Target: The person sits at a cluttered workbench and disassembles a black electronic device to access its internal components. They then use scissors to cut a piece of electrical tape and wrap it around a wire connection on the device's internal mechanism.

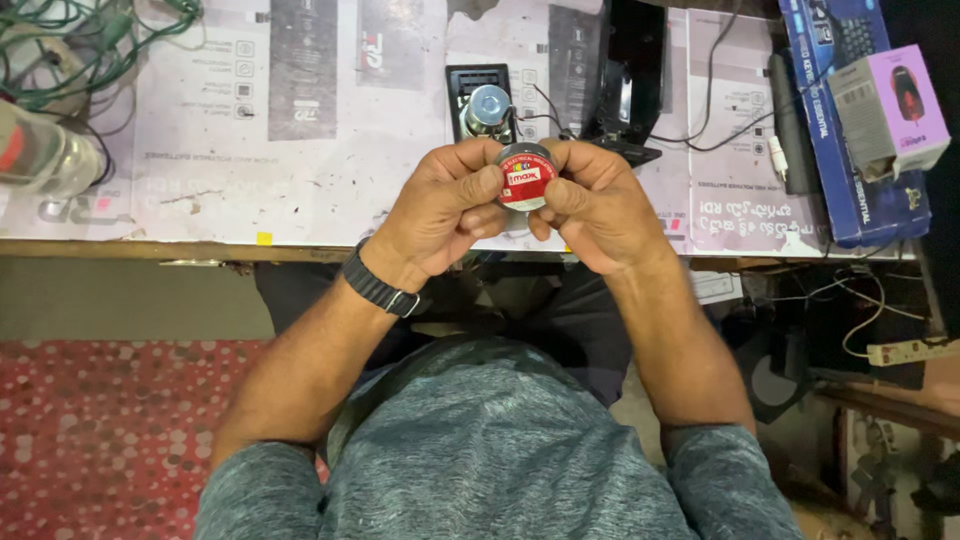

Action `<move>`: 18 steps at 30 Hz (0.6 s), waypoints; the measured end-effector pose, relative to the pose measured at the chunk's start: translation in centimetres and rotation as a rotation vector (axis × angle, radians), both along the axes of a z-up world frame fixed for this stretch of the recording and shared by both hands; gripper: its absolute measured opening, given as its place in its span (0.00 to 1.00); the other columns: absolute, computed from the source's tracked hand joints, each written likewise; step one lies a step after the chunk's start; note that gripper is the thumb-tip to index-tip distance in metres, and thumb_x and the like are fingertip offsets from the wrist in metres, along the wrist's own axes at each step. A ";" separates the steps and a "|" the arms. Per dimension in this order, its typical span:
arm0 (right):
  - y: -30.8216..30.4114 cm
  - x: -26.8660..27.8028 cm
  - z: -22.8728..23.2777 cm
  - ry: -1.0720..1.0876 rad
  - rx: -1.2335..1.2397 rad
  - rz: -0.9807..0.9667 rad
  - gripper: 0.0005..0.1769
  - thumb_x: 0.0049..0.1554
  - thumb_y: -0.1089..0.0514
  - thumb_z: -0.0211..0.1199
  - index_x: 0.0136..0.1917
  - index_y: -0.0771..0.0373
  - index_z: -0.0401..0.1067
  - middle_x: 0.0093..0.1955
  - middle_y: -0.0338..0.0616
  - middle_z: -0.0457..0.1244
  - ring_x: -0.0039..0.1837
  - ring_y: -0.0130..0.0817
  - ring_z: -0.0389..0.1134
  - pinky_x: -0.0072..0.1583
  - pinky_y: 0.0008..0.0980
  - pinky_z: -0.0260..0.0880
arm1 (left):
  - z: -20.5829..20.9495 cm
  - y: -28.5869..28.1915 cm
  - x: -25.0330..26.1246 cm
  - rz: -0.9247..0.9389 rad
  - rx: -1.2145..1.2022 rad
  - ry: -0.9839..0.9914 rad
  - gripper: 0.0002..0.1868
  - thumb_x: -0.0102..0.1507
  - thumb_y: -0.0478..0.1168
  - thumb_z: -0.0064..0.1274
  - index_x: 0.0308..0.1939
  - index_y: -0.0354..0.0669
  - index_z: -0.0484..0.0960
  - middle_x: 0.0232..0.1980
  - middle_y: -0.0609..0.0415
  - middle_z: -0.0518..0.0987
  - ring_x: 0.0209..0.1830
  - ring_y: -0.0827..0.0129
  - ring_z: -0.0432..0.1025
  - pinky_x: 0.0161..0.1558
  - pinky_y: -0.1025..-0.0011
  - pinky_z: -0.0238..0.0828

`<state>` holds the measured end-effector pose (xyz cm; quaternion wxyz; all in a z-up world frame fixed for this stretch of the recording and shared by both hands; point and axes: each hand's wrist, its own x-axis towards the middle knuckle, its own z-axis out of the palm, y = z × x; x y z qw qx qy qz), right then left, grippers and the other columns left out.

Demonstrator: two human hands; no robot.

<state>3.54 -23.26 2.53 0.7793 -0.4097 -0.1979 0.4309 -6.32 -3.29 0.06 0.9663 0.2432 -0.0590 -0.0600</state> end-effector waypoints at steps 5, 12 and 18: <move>1.1 -0.2 -1.0 0.072 -0.018 0.009 0.19 0.59 0.56 0.72 0.60 0.68 0.73 0.52 0.44 0.68 0.47 0.27 0.67 0.44 0.28 0.67 | -0.7 0.9 -0.8 -0.027 -0.020 -0.032 0.11 0.70 0.40 0.60 0.47 0.35 0.77 0.40 0.57 0.77 0.25 0.82 0.59 0.28 0.82 0.56; 1.9 -0.5 -1.1 0.020 0.098 0.119 0.15 0.64 0.57 0.71 0.56 0.71 0.74 0.50 0.44 0.68 0.45 0.26 0.68 0.43 0.27 0.68 | 0.0 2.5 -1.7 -0.027 0.096 -0.124 0.11 0.70 0.41 0.59 0.47 0.35 0.79 0.38 0.58 0.76 0.25 0.82 0.59 0.28 0.81 0.56; 2.0 -0.1 -1.6 0.036 0.030 0.045 0.18 0.62 0.58 0.70 0.61 0.70 0.72 0.52 0.48 0.69 0.46 0.31 0.71 0.45 0.33 0.73 | 1.0 3.0 -1.7 0.069 0.235 -0.021 0.13 0.70 0.42 0.56 0.51 0.35 0.79 0.39 0.57 0.77 0.28 0.78 0.65 0.30 0.75 0.64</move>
